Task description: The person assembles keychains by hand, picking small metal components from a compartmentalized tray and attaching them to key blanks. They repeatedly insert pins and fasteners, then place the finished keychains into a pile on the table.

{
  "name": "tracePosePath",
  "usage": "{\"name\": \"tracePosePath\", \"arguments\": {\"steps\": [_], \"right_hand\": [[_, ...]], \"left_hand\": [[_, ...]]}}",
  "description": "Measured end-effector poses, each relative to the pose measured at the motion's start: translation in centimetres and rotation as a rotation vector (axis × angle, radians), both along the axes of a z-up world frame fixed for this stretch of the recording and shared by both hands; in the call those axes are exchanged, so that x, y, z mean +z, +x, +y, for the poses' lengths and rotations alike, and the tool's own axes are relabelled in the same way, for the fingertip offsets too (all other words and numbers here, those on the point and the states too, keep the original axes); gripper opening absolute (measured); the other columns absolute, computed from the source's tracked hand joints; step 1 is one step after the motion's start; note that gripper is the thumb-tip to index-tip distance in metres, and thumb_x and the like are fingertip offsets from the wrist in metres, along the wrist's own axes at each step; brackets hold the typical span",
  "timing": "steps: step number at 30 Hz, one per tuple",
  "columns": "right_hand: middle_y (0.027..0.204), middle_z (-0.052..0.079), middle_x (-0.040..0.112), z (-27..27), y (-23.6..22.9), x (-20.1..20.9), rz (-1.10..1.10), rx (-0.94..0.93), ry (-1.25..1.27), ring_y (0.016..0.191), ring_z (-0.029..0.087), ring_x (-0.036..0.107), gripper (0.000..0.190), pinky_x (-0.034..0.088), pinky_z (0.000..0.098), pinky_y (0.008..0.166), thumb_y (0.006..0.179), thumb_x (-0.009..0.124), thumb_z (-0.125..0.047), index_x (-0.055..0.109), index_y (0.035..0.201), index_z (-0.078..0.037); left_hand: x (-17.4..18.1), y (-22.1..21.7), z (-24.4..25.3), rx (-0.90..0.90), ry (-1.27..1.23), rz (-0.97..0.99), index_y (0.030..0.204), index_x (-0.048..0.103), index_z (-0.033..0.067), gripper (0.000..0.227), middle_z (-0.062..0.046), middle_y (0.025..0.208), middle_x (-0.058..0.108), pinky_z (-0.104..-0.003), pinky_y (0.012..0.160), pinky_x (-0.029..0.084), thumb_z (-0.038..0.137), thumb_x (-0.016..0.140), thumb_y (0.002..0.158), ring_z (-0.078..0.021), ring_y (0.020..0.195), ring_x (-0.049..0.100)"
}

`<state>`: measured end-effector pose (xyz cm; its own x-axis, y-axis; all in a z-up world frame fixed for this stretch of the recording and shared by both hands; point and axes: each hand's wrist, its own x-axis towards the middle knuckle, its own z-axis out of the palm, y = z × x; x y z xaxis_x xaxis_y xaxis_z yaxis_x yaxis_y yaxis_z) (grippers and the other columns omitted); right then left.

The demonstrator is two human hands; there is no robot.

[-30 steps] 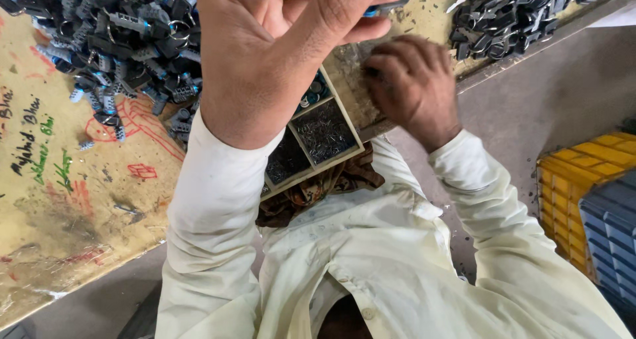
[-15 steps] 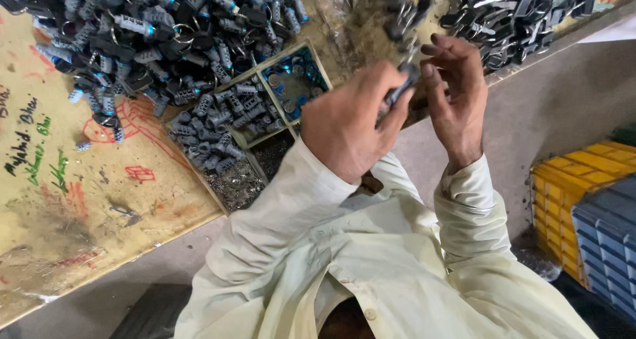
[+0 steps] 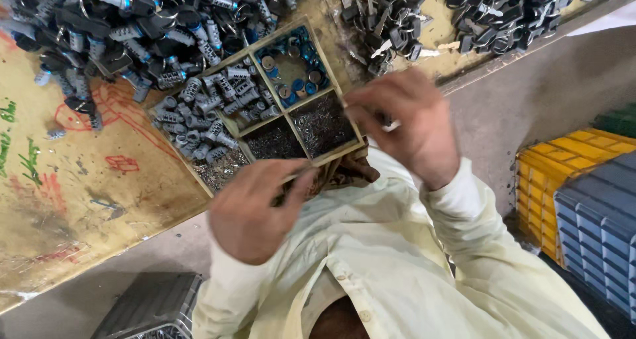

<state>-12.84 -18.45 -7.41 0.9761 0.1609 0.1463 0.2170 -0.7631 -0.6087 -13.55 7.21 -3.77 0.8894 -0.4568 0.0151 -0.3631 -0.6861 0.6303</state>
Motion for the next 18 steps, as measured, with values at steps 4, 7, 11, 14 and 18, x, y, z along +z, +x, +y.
{"name": "tracePosePath", "arguments": {"steps": [4, 7, 11, 14, 18], "right_hand": [[0.104, 0.003, 0.068, 7.2, 0.6, -0.8, -0.039, 0.376, -0.149, 0.102, 0.023, 0.061, 0.026, 0.050, 0.0373, 0.086, 0.081, 0.077, -0.021, 0.074, 0.106, -0.013], [0.108, 0.003, 0.066, 9.6, 0.9, -1.9, -0.043, 0.448, -0.342, 0.110, 0.022, 0.058, 0.027, 0.048, 0.0353, 0.092, 0.079, 0.074, -0.023, 0.071, 0.103, -0.012], [0.098, 0.005, 0.065, 8.9, 0.6, -1.7, 0.071, 0.407, -0.162, 0.098, 0.026, 0.062, 0.025, 0.050, 0.0393, 0.083, 0.080, 0.076, -0.021, 0.068, 0.102, -0.011], [0.097, 0.003, 0.065, 8.5, 0.4, -1.0, 0.075, 0.363, -0.091, 0.094, 0.025, 0.063, 0.020, 0.053, 0.0386, 0.081, 0.088, 0.077, -0.019, 0.067, 0.104, -0.012], [0.097, 0.002, 0.066, 8.8, 0.6, -0.7, 0.069, 0.372, -0.052, 0.091, 0.024, 0.064, 0.021, 0.053, 0.0389, 0.078, 0.086, 0.077, -0.017, 0.067, 0.103, -0.013]], "left_hand": [[-0.3, -0.2, 3.7, 0.215, 0.348, 0.049, 0.103, 0.076, 0.0151, 0.018, -0.004, 0.099, 0.072, -0.037, 0.070, 0.055, 0.028, 0.078, 0.092, -0.0253, 0.085, 0.071], [-1.6, -1.2, 4.7, 0.274, 0.309, 0.068, 0.107, 0.075, 0.0148, 0.016, -0.003, 0.105, 0.070, -0.039, 0.076, 0.055, 0.022, 0.077, 0.093, -0.0275, 0.091, 0.070], [-3.0, -2.4, 5.5, 0.330, 0.210, 0.050, 0.106, 0.074, 0.0150, 0.015, -0.003, 0.107, 0.070, -0.036, 0.075, 0.055, 0.018, 0.079, 0.092, -0.0249, 0.091, 0.071], [-3.6, -2.7, 6.1, 0.416, 0.096, 0.136, 0.098, 0.074, 0.0128, 0.016, -0.005, 0.103, 0.071, -0.032, 0.060, 0.050, 0.014, 0.085, 0.087, -0.0200, 0.065, 0.063], [-4.1, -3.3, 6.3, 0.485, -0.196, 0.284, 0.101, 0.067, 0.0077, 0.019, -0.006, 0.112, 0.072, -0.023, 0.059, 0.052, 0.006, 0.081, 0.088, -0.0098, 0.068, 0.067]]}}
